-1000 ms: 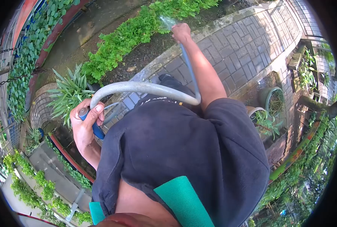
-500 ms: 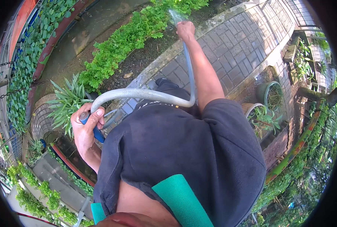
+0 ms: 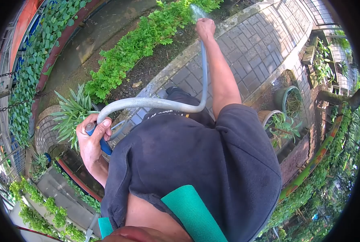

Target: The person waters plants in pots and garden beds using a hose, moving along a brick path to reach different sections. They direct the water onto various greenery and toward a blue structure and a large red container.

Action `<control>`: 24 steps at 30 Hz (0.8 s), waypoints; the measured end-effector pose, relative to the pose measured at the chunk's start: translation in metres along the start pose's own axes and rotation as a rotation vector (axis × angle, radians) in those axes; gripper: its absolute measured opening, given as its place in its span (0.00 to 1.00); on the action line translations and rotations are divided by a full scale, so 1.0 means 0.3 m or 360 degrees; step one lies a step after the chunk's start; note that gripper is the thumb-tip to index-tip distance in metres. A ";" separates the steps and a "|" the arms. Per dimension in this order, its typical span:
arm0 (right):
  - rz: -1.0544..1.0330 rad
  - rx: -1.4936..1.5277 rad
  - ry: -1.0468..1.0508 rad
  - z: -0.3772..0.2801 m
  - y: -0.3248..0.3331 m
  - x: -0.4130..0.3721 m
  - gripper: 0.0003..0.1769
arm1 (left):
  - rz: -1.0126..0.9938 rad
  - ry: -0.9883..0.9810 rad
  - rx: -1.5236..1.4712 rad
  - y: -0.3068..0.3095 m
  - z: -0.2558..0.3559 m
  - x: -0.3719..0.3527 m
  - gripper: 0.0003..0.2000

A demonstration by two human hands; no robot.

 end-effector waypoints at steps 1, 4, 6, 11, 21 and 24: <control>0.0031 0.0014 0.0030 -0.002 0.016 0.014 0.13 | -0.0001 -0.0003 0.0000 -0.001 0.002 0.001 0.07; 0.0029 -0.0051 0.0016 0.004 0.055 0.029 0.13 | -0.0005 -0.0029 0.0006 -0.013 0.019 -0.009 0.07; 0.0026 -0.0064 0.0016 0.013 0.065 0.039 0.13 | -0.0004 -0.0035 0.0003 -0.015 0.023 -0.008 0.07; 0.0106 -0.0066 0.0041 0.011 0.106 0.055 0.13 | -0.0003 -0.0031 0.0020 -0.017 0.028 -0.009 0.07; 0.0266 -0.0175 -0.0042 -0.032 0.224 0.092 0.17 | -0.0009 -0.0057 0.0006 -0.014 0.043 -0.011 0.07; 0.0306 -0.0211 -0.0022 0.002 0.243 0.130 0.16 | -0.0011 -0.0061 0.0015 -0.014 0.045 -0.008 0.07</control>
Point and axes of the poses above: each hand's wrist, its own x-axis towards the middle knuckle, its own y-axis out of the back of the hand, z = x × y, the point moved 10 cm from there along x, towards the middle knuckle, and after that the axes turned 9 degrees about -z, right-handed, at the moved point
